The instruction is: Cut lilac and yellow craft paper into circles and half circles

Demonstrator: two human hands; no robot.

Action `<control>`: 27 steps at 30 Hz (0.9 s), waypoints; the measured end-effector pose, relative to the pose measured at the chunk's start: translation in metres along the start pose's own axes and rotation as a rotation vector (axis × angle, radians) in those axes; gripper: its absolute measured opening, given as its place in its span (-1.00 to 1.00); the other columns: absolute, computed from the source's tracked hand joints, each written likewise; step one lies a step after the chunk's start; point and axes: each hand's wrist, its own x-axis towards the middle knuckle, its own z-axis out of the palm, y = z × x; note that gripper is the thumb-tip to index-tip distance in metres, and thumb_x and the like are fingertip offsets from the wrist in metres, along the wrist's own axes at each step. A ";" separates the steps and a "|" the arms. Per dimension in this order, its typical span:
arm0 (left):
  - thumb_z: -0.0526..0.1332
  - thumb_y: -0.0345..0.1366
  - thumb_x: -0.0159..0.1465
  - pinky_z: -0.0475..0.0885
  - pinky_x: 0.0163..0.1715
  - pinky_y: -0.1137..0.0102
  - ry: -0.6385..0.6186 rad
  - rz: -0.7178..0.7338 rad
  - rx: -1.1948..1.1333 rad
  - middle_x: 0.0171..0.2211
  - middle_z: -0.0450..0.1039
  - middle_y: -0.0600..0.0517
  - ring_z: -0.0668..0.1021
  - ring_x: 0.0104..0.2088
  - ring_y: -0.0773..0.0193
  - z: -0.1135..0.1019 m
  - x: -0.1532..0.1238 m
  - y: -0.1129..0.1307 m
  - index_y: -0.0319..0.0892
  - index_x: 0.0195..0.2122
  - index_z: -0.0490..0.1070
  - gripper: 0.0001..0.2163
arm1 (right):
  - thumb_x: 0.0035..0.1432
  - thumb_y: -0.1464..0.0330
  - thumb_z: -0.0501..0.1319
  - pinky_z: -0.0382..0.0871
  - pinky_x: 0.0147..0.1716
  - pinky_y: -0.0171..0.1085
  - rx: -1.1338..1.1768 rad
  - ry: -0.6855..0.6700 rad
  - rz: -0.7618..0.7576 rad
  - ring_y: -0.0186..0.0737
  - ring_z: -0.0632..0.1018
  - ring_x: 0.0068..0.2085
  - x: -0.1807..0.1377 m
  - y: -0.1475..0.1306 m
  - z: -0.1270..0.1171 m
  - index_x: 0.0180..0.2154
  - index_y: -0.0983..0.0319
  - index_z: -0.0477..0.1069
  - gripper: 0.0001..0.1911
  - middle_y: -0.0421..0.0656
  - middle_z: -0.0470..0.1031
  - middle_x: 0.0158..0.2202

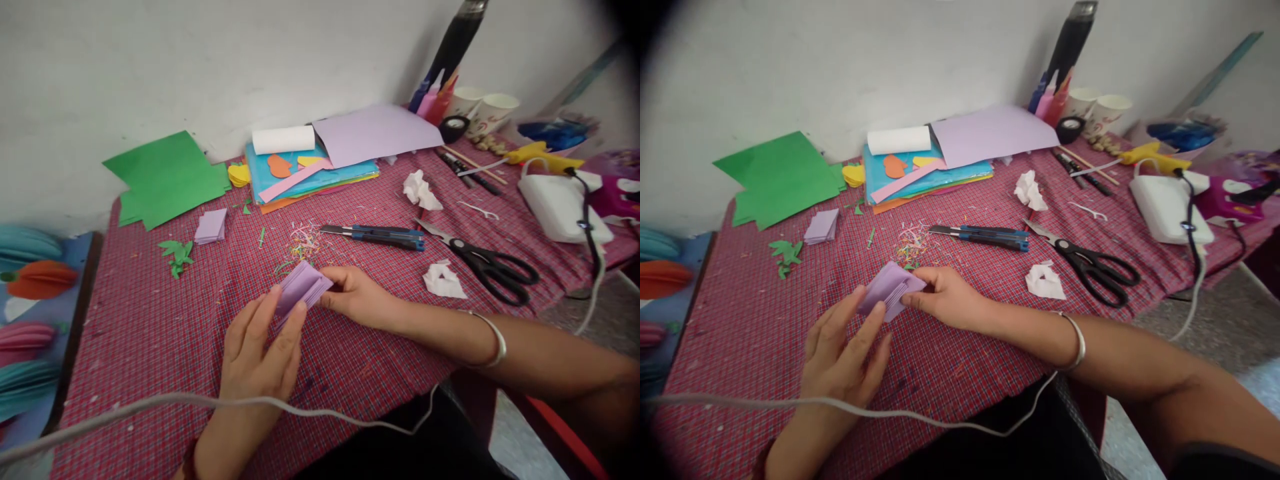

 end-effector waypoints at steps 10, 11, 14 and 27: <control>0.27 -0.50 0.14 0.31 0.08 0.09 0.001 -0.010 -0.007 0.25 0.18 -0.16 0.35 0.13 -0.01 0.000 0.002 0.000 -0.07 0.28 0.11 -0.32 | 0.09 0.34 0.25 0.30 -0.35 -0.32 0.013 0.003 -0.003 -0.36 0.40 -0.40 0.001 0.001 -0.002 -0.38 0.29 0.40 -0.87 -0.25 0.40 -0.45; 0.27 -0.51 0.13 0.30 0.08 0.10 0.000 -0.010 -0.007 0.24 0.18 -0.17 0.35 0.13 -0.02 0.000 0.002 0.000 -0.08 0.27 0.11 -0.32 | 0.10 0.34 0.25 0.31 -0.33 -0.31 0.010 0.004 0.000 -0.35 0.41 -0.39 0.001 0.000 -0.002 -0.37 0.30 0.41 -0.87 -0.24 0.41 -0.44; 0.28 -0.51 0.12 0.30 0.09 0.11 0.001 -0.009 -0.007 0.23 0.20 -0.19 0.36 0.13 -0.02 0.000 0.003 0.000 -0.12 0.27 0.13 -0.33 | 0.10 0.34 0.25 0.32 -0.31 -0.30 0.008 0.014 0.016 -0.35 0.42 -0.38 0.001 0.000 -0.003 -0.34 0.30 0.42 -0.87 -0.23 0.44 -0.42; 0.31 -0.52 0.10 0.24 0.15 0.15 0.012 0.008 0.006 0.23 0.22 -0.13 0.29 0.20 0.02 -0.006 0.001 0.002 -0.14 0.26 0.14 -0.31 | 0.08 0.36 0.26 0.37 -0.23 -0.27 0.125 -0.011 0.065 -0.34 0.46 -0.34 0.002 -0.003 -0.005 -0.34 0.30 0.41 -0.88 -0.22 0.48 -0.38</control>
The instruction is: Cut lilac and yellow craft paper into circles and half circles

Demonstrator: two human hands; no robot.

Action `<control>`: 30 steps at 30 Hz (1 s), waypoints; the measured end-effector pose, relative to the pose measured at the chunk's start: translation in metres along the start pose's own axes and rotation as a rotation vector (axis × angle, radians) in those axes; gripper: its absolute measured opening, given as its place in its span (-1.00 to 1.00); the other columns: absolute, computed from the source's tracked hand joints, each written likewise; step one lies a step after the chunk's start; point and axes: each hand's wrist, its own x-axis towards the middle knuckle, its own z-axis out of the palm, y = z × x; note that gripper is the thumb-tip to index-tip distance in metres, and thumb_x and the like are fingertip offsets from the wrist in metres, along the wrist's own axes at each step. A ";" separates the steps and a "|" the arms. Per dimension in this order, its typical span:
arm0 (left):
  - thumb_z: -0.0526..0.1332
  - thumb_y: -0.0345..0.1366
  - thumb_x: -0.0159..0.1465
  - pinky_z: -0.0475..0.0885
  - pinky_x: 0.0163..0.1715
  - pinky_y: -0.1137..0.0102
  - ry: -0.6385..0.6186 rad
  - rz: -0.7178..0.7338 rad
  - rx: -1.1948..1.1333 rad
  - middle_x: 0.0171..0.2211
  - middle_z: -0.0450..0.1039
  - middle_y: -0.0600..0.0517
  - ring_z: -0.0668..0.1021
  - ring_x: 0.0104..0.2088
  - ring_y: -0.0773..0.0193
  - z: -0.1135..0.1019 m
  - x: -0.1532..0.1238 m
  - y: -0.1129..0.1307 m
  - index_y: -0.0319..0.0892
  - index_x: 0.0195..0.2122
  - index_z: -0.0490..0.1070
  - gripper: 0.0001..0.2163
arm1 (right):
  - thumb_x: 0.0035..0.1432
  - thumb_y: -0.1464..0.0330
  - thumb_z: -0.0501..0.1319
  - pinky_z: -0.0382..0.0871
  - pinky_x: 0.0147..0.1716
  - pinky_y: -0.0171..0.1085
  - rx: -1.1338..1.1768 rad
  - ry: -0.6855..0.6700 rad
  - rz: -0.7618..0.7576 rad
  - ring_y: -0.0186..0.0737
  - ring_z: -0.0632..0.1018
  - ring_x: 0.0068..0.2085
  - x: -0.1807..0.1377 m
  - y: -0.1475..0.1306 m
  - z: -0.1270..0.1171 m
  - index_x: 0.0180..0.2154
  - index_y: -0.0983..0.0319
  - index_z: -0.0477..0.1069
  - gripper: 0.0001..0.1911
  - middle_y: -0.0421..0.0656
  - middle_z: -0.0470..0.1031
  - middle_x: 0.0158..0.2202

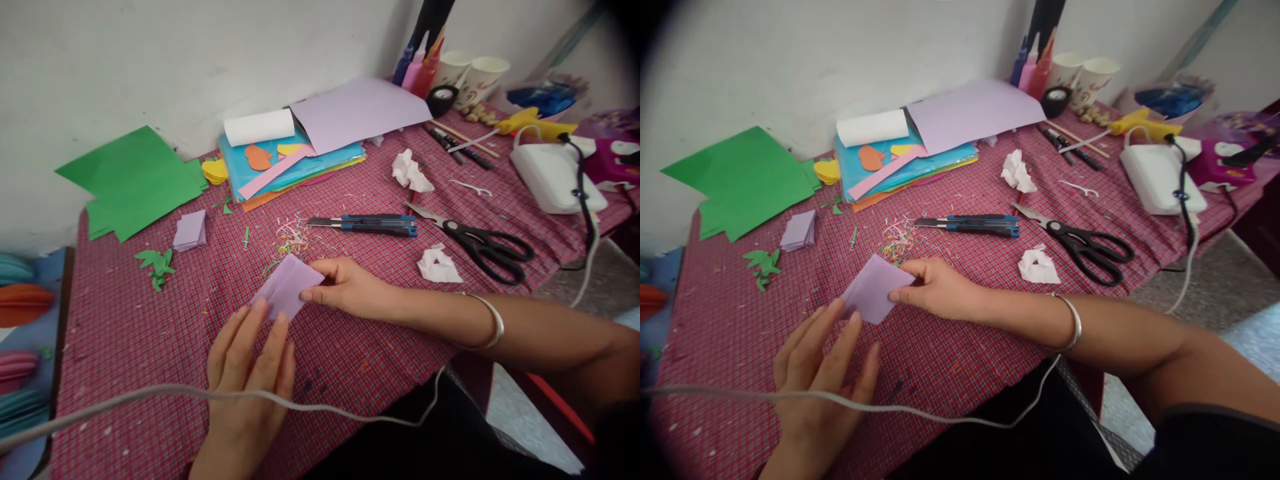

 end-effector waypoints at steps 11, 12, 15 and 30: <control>0.29 -0.53 0.11 0.28 0.13 0.15 0.025 -0.067 -0.096 0.05 0.38 -0.14 0.38 0.12 0.05 -0.004 0.002 -0.003 -0.19 0.20 0.22 -0.39 | 0.15 0.35 0.23 0.19 -0.46 -0.37 -0.390 -0.046 -0.119 -0.40 0.31 -0.46 -0.007 -0.005 0.002 -0.50 0.27 0.32 -0.79 -0.29 0.25 -0.54; 0.28 -0.50 0.12 0.30 0.11 0.15 0.006 -0.117 -0.129 0.04 0.39 -0.13 0.39 0.11 0.06 -0.004 0.002 -0.004 -0.19 0.21 0.20 -0.39 | 0.16 0.37 0.22 0.19 -0.45 -0.37 -0.456 -0.068 -0.164 -0.39 0.32 -0.45 -0.007 -0.005 0.002 -0.49 0.26 0.32 -0.80 -0.29 0.26 -0.53; 0.26 -0.39 0.16 0.37 0.02 0.14 -0.071 -0.327 -0.304 -0.02 0.43 -0.10 0.45 0.02 0.10 -0.003 0.003 -0.007 -0.15 0.18 0.20 -0.46 | 0.19 0.43 0.18 0.21 -0.40 -0.36 -0.582 -0.134 -0.269 -0.38 0.35 -0.41 -0.010 -0.006 0.002 -0.44 0.26 0.34 -0.86 -0.25 0.32 -0.48; 0.22 -0.44 0.13 0.41 -0.54 0.47 -0.117 -0.780 -0.972 -0.56 0.37 0.13 0.45 -0.54 0.38 -0.005 0.017 0.006 -0.15 -0.51 0.37 -0.90 | 0.09 0.36 0.23 0.24 -0.49 -0.39 -0.213 -0.199 0.103 -0.41 0.34 -0.46 -0.017 -0.013 0.013 -0.41 0.26 0.31 -0.88 -0.28 0.30 -0.49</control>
